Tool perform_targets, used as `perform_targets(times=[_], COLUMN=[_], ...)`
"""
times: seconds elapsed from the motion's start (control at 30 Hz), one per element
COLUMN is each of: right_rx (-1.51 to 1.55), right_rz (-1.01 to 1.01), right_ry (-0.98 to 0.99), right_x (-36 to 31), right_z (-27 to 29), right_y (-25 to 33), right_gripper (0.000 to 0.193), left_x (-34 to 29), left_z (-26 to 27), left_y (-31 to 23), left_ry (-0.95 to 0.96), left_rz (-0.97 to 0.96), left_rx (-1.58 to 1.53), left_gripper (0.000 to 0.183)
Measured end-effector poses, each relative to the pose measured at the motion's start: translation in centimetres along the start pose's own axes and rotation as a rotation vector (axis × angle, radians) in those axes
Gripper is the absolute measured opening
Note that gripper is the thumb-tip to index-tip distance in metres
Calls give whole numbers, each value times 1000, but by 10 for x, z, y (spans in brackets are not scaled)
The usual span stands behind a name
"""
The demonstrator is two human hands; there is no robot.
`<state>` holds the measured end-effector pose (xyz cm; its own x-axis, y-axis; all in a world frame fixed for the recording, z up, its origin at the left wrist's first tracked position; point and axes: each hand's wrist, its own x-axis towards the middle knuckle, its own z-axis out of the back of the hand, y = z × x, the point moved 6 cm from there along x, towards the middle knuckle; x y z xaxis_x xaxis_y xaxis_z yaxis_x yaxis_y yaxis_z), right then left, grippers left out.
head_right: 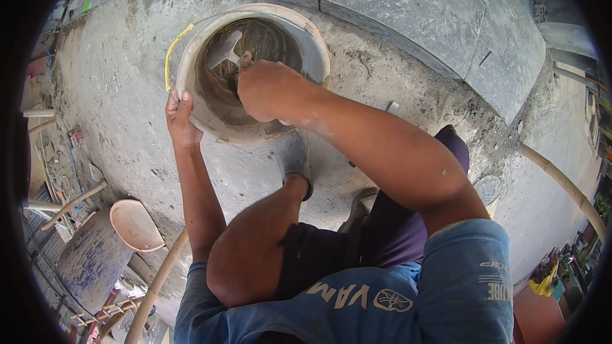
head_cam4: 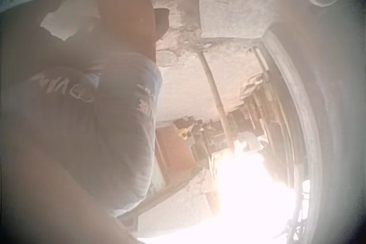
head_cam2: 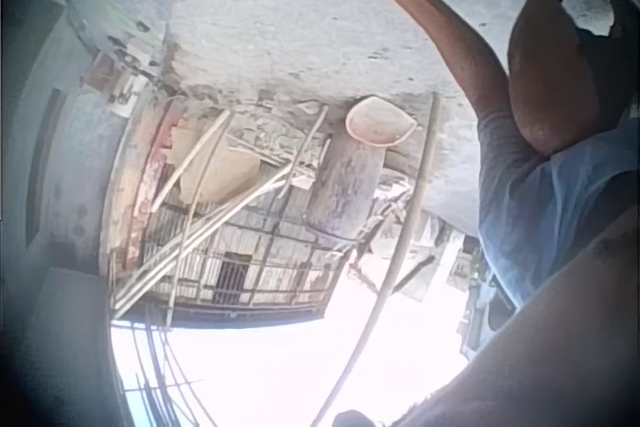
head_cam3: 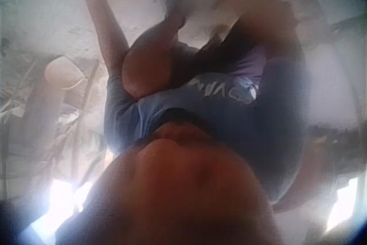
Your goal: The person scoops cement from a bucket with a trowel, mixes it briefly, then applies the cement onto a rectangular tile. The person spreads the cement evenly across the tile surface using the trowel.
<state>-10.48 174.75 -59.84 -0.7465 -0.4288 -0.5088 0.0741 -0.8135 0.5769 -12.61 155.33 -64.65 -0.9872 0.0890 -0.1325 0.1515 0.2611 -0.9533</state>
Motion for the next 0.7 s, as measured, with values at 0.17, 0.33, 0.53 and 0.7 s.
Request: perform_targets(times=[0.17,0.33,0.53,0.7], right_rx=[-203,-181,1335,-84], right_rz=[44,93,-313,212], right_ry=[-178,182,98,45], right_x=[10,3,4,50], right_z=[-40,-49,-9,0], right_y=[17,-20,-48,24], right_gripper=[72,46,28,43], left_x=[11,13,12,20], left_z=[0,16,16,16], left_y=[1,5,-5,-3], left_ry=[38,41,1,28], left_rz=[48,15,34,68], left_rx=[-11,23,1,22], left_gripper=[42,45,40,39])
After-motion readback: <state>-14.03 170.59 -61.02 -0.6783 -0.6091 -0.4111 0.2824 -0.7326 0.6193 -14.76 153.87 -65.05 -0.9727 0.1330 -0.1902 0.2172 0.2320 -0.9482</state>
